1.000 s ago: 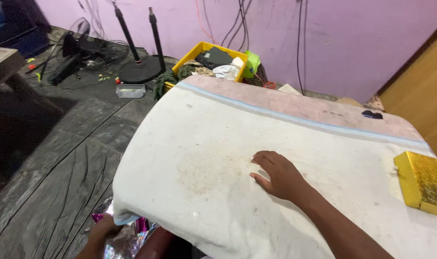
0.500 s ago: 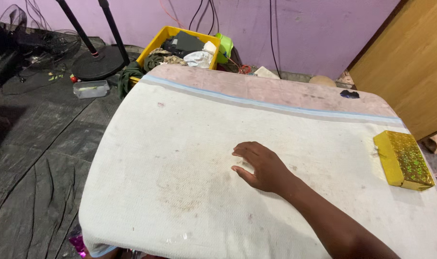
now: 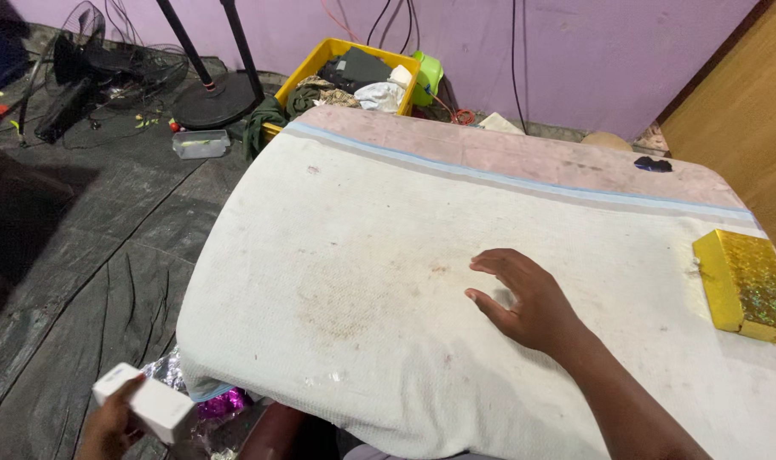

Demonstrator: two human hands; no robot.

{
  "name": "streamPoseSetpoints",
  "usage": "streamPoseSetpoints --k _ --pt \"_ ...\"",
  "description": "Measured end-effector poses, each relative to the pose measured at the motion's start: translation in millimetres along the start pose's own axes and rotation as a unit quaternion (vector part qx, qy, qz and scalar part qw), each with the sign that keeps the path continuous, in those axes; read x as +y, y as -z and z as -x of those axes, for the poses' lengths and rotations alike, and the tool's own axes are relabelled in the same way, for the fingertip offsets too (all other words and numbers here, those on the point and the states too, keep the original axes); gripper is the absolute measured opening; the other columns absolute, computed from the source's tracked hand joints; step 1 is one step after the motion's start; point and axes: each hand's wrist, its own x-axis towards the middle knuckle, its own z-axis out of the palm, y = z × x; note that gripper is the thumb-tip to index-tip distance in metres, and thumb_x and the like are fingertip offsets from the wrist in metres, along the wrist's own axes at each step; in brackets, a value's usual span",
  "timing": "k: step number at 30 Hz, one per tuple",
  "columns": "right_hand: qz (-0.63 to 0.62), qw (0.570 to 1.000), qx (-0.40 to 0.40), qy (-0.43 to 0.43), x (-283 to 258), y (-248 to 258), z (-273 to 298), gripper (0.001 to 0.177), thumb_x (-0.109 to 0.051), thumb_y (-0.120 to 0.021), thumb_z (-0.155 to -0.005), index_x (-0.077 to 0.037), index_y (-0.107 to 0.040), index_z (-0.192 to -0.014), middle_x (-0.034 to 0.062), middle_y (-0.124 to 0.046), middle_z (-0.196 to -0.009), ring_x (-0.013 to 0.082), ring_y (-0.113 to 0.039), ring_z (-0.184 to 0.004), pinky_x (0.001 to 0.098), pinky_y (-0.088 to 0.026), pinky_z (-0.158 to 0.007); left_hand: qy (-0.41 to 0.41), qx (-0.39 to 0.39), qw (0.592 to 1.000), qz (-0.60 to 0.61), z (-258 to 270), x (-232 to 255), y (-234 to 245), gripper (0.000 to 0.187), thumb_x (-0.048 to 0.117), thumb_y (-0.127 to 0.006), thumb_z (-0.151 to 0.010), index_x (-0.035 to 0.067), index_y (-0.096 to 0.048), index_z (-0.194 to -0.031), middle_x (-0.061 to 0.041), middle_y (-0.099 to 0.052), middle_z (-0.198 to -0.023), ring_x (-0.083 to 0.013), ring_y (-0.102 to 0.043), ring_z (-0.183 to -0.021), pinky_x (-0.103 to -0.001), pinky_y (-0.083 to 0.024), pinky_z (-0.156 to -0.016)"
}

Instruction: The person wraps two rectangular boxes with metallic foil. First, they fold and tuck the ends of a gold sheet around a box, then set it aside. Next, they place a second box on a purple sheet, fold the sides over, and tuck the ends to complete the wrap.

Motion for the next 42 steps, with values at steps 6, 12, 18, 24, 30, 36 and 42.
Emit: streamPoseSetpoints --k 6,12,18,24,30,36,42 --pt "-0.028 0.995 0.059 -0.074 8.8 38.8 30.1 0.034 -0.027 -0.078 -0.086 -0.007 -0.071 -0.113 0.0106 -0.074 -0.115 0.0211 -0.074 -0.100 0.0343 -0.062 -0.079 0.015 0.053 0.980 0.191 -1.7 -5.4 48.5 0.065 0.042 -0.064 -0.092 0.002 -0.050 -0.141 -0.022 -0.068 -0.109 -0.0312 -0.070 -0.091 -0.045 -0.060 -0.079" --pt "-0.060 0.987 0.037 -0.142 2.1 37.6 41.0 0.036 -0.029 -0.077 -0.086 -0.008 -0.073 -0.115 0.0093 -0.076 -0.114 0.0196 -0.075 -0.097 0.0343 -0.062 -0.082 -0.053 0.048 0.940 0.335 -0.7 83.1 111.0 0.067 0.042 -0.064 -0.092 0.002 -0.047 -0.144 -0.021 -0.067 -0.108 -0.0295 -0.069 -0.089 -0.044 -0.061 -0.076" --pt "-0.155 0.970 -0.081 -0.170 -29.4 2.1 24.8 0.056 -0.037 -0.077 -0.084 -0.010 -0.062 -0.130 0.0097 -0.069 -0.130 0.0200 -0.070 -0.112 0.0368 -0.060 -0.091 -0.164 -0.126 0.929 0.307 83.5 275.3 104.3 0.070 0.041 -0.063 -0.092 0.002 -0.045 -0.148 -0.020 -0.066 -0.107 -0.0279 -0.069 -0.086 -0.043 -0.061 -0.074" --pt "-0.418 0.877 -0.124 -0.202 -31.5 -44.4 21.4 0.098 -0.055 -0.068 -0.084 -0.013 -0.020 -0.159 0.0164 -0.047 -0.153 0.0300 -0.050 -0.139 0.0450 -0.046 -0.108 -0.368 -0.187 0.909 -0.058 216.0 390.0 -5.7 0.122 0.058 -0.076 -0.078 -0.001 -0.005 -0.157 -0.029 -0.068 -0.122 -0.0360 -0.075 -0.100 -0.043 -0.060 -0.089" --pt "-0.342 0.874 -0.066 -0.338 -17.9 -62.7 24.1 0.097 -0.053 -0.068 -0.085 -0.011 -0.022 -0.160 0.0236 -0.051 -0.151 0.0341 -0.052 -0.141 0.0473 -0.043 -0.113 -0.393 -0.426 0.814 -0.031 226.8 384.4 -33.2 0.101 0.062 -0.059 -0.093 0.003 -0.015 -0.162 -0.027 -0.059 -0.137 -0.0328 -0.068 -0.116 -0.048 -0.063 -0.085" --pt "-0.224 0.888 -0.086 -0.391 -25.0 -54.0 16.0 0.091 -0.044 -0.073 -0.084 -0.009 -0.028 -0.154 0.0211 -0.053 -0.146 0.0325 -0.065 -0.126 0.0438 -0.057 -0.101 -0.337 0.058 0.938 0.060 46.2 296.0 31.6 0.031 0.032 -0.073 -0.097 0.007 -0.068 -0.115 -0.012 -0.073 -0.102 -0.0221 -0.071 -0.088 -0.037 -0.060 -0.070" --pt "-0.158 0.886 -0.140 -0.412 -36.6 -43.1 7.6 0.084 -0.048 -0.071 -0.084 -0.010 -0.037 -0.151 0.0170 -0.060 -0.142 0.0305 -0.069 -0.122 0.0433 -0.058 -0.100 -0.051 0.138 0.981 0.124 -62.2 106.5 17.7 0.024 0.025 -0.073 -0.106 0.003 -0.064 -0.110 -0.012 -0.067 -0.100 -0.0175 -0.063 -0.084 -0.033 -0.053 -0.068"
